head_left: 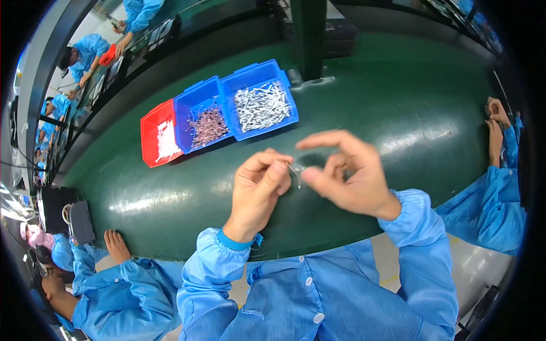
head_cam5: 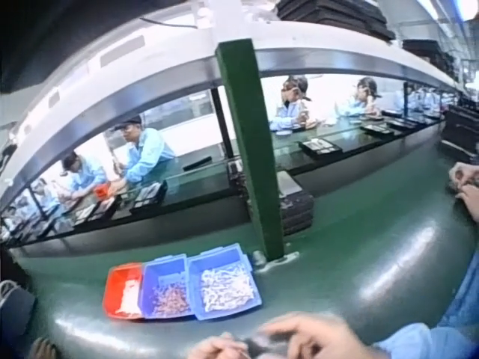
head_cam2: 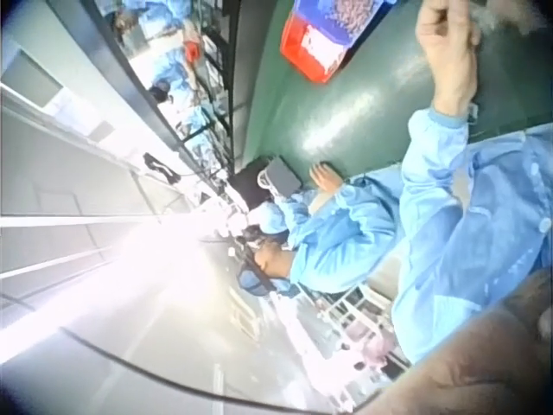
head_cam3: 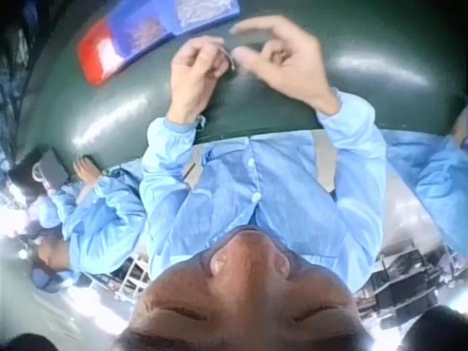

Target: The person assembles tablet devices on an assembly line by taking small components from bins, connecting wires and ribbon cables to each device by hand, pressing side parts into place, and passing the tablets down the conveyor.

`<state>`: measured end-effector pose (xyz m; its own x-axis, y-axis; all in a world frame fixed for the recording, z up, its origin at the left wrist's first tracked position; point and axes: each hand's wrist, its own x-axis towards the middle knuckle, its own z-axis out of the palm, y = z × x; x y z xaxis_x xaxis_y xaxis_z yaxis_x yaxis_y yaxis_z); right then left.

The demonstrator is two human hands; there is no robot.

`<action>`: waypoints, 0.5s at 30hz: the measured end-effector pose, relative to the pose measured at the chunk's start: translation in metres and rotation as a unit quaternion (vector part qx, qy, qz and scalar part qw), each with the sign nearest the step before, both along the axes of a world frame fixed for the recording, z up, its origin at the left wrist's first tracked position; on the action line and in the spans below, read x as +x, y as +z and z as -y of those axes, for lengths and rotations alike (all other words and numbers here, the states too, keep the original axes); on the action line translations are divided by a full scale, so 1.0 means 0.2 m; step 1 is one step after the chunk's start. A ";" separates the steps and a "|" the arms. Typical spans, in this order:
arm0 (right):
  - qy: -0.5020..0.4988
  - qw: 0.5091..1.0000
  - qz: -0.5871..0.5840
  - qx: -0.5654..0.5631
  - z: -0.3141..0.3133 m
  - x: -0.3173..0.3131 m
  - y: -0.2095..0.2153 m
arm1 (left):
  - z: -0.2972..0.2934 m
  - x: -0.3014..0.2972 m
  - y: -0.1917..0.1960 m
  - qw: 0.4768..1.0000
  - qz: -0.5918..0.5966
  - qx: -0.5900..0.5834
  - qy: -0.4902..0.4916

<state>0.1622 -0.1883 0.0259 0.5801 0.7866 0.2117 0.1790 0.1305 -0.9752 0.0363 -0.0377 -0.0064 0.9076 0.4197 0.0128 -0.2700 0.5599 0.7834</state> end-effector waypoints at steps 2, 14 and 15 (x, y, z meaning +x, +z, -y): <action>0.026 0.997 -0.066 -0.020 0.00 -0.06 0.01 | 0.04 0.01 -0.03 0.999 0.001 0.040 0.000; -0.095 0.983 0.146 0.065 -0.01 -0.08 -0.07 | 0.06 0.01 -0.05 0.984 0.006 0.166 0.070; -0.103 0.984 0.137 0.048 -0.01 -0.09 -0.06 | 0.06 0.01 -0.05 0.978 -0.005 0.192 0.083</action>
<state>0.1448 -0.1872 0.0132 0.6361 0.6270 0.4498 0.4653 0.1533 -0.8718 0.0377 -0.0507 -0.0157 0.8278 0.5281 0.1893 -0.3235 0.1736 0.9302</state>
